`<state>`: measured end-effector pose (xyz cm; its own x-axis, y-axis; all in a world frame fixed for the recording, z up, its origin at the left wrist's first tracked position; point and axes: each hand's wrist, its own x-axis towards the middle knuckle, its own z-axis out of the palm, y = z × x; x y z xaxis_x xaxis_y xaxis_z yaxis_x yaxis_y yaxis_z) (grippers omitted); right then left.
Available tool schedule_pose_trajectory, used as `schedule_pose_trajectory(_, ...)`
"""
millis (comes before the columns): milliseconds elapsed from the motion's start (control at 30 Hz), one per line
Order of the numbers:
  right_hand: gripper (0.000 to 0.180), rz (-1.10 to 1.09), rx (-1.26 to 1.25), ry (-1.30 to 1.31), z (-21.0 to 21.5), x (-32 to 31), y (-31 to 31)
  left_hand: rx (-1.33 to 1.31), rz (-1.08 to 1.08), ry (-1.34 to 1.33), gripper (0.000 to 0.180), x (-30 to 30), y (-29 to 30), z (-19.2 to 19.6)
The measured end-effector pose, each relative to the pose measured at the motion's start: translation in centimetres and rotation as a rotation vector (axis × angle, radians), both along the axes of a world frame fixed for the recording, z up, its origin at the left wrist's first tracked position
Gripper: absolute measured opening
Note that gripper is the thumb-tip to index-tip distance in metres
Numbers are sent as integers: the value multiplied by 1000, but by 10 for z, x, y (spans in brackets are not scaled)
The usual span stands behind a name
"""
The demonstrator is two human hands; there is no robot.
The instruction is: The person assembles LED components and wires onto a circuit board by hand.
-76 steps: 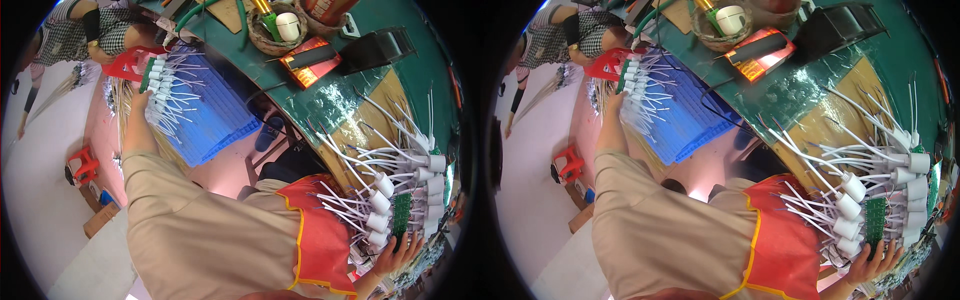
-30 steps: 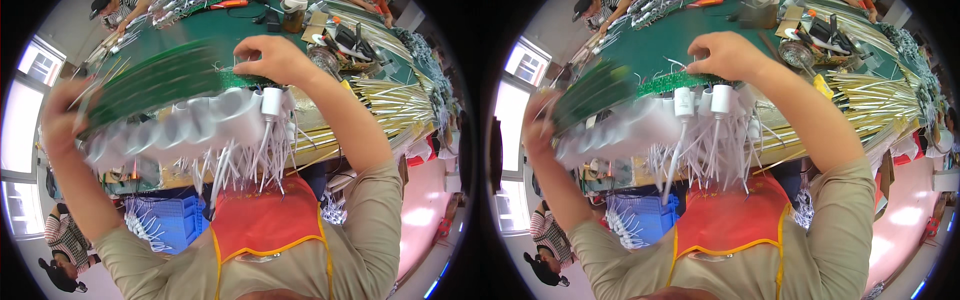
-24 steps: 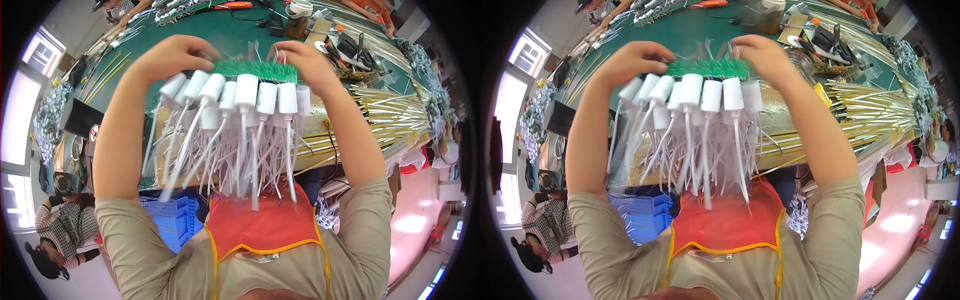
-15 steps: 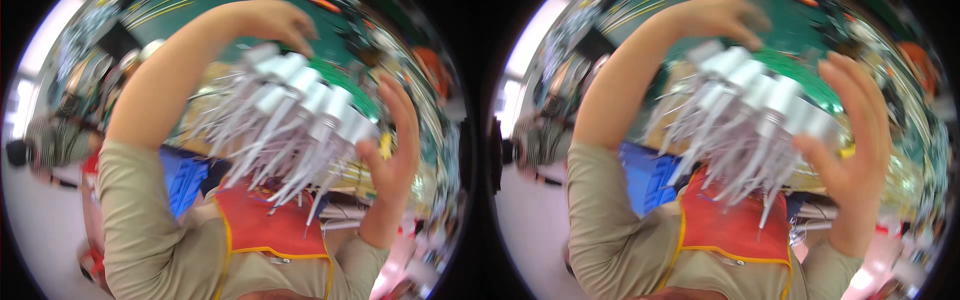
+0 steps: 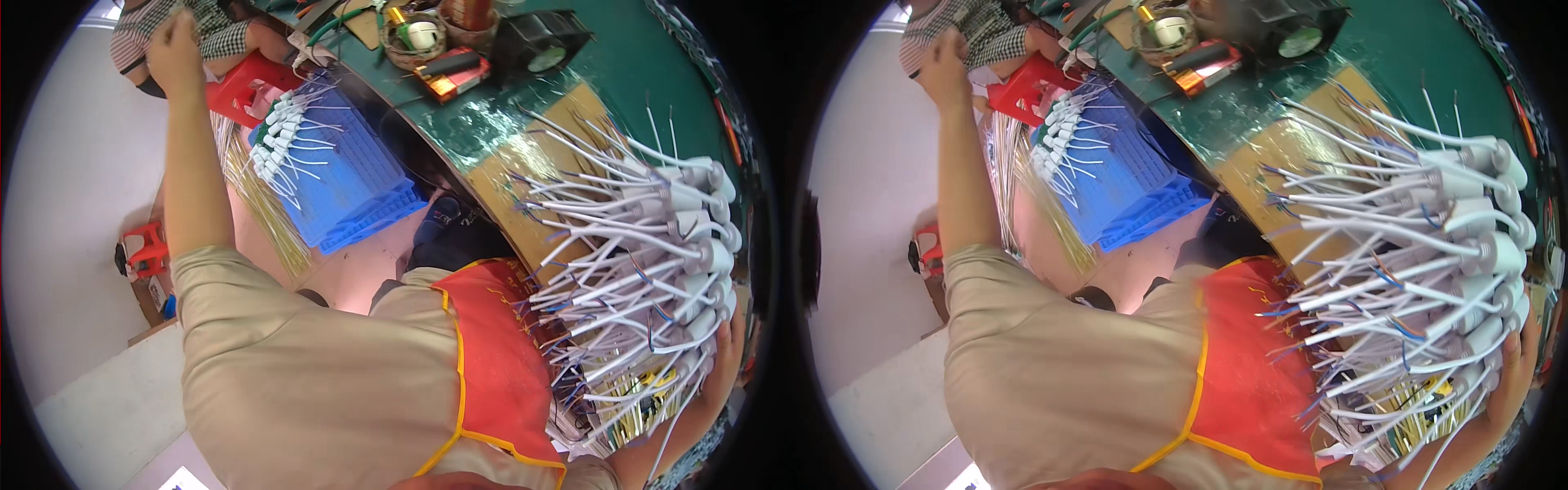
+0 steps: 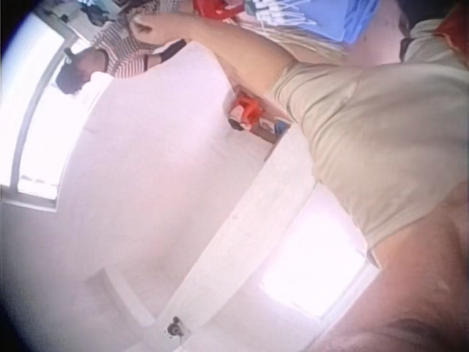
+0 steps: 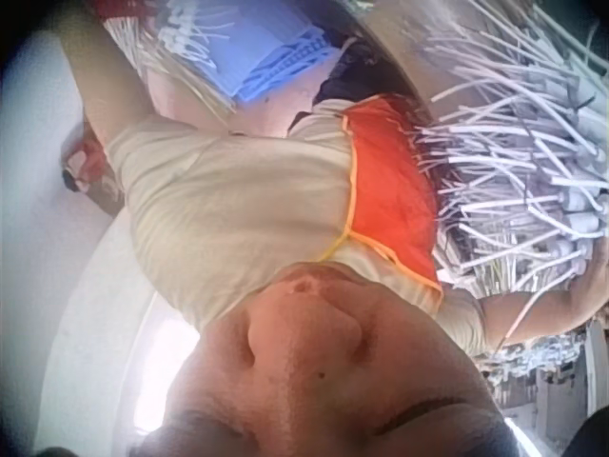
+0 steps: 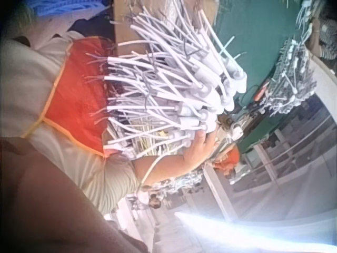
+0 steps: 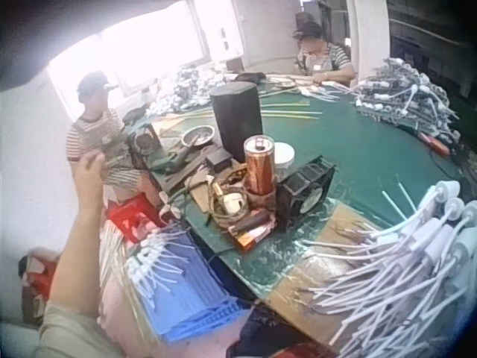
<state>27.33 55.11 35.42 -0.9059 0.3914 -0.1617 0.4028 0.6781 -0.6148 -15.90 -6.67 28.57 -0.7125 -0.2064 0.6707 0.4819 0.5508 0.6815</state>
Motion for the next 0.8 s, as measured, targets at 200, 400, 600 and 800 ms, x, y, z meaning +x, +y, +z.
schedule_pose_trajectory(200,75,79,322,-74,22,-8,-25,-343,216,-905,67,9,-180,-264)
schedule_pose_trajectory(400,65,22,443,-109,22,-16,-66,-454,451,-932,68,40,-190,-346)
schedule_pose_trajectory(600,66,-70,346,-75,17,-3,-54,-433,419,-914,68,-9,-233,-351)
schedule_pose_trajectory(800,67,-87,409,-104,17,1,-60,-70,21,-1222,63,-19,-208,-356)
